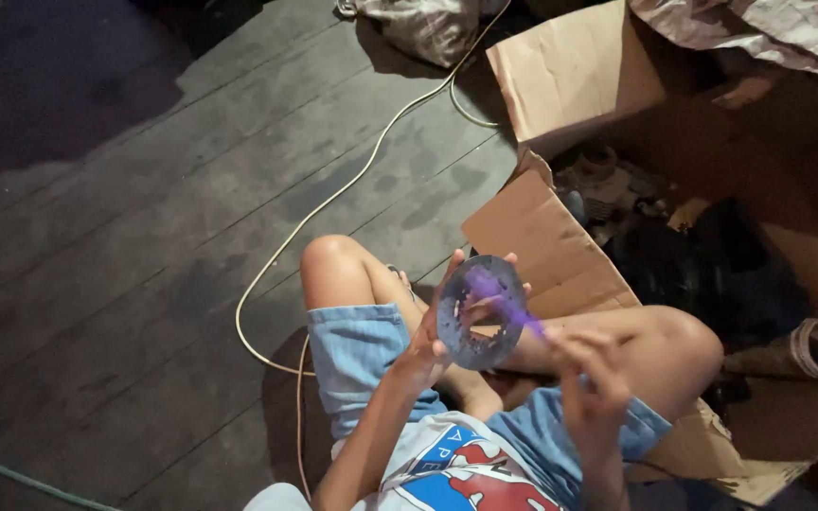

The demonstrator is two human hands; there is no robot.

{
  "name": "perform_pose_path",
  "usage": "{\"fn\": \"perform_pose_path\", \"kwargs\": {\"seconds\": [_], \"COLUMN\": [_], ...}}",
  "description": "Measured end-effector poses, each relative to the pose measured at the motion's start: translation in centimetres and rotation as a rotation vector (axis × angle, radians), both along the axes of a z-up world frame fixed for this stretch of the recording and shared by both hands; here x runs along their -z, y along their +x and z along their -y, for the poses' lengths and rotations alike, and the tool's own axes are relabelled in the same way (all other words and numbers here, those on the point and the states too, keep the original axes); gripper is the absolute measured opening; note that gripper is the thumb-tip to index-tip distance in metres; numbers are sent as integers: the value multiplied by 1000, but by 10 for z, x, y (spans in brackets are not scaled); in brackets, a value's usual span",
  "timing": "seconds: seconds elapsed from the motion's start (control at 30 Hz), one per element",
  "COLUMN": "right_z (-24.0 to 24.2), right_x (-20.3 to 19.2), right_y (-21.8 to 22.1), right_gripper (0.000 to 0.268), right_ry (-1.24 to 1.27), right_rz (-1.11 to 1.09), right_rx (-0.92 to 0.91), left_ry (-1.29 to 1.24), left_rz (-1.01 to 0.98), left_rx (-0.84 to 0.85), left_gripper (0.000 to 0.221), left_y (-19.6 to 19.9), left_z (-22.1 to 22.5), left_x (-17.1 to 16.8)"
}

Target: Cleaning a motorcycle brake disc by scrubbing it with a toothbrush to remove dirt and debris.

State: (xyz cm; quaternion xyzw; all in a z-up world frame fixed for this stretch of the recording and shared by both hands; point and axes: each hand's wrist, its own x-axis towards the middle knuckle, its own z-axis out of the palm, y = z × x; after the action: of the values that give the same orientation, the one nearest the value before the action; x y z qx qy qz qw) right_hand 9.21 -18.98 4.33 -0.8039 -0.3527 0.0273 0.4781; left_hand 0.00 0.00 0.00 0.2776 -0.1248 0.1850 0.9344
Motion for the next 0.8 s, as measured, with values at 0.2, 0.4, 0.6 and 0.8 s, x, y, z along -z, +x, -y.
{"fn": "perform_pose_path", "kwargs": {"seconds": [0.2,0.4,0.6,0.8], "right_z": [-4,-19,-26,-33], "right_x": [6,-5,1,9], "right_y": [5,-10,5,1], "right_gripper": [24,26,22,24], "right_ry": [-11,32,49,14], "right_rz": [-7,68,-4,9], "right_rx": [70,-122,78,-31], "left_ry": [72,12,145,5], "left_rz": [18,-1,-33,-2], "left_rx": [-56,-46,-91,-54], "left_gripper": [90,93,94,98], "left_y": [0,0,1,11], "left_z": [-2,-5,-16,-24], "left_x": [-10,-5,-7,13]}}
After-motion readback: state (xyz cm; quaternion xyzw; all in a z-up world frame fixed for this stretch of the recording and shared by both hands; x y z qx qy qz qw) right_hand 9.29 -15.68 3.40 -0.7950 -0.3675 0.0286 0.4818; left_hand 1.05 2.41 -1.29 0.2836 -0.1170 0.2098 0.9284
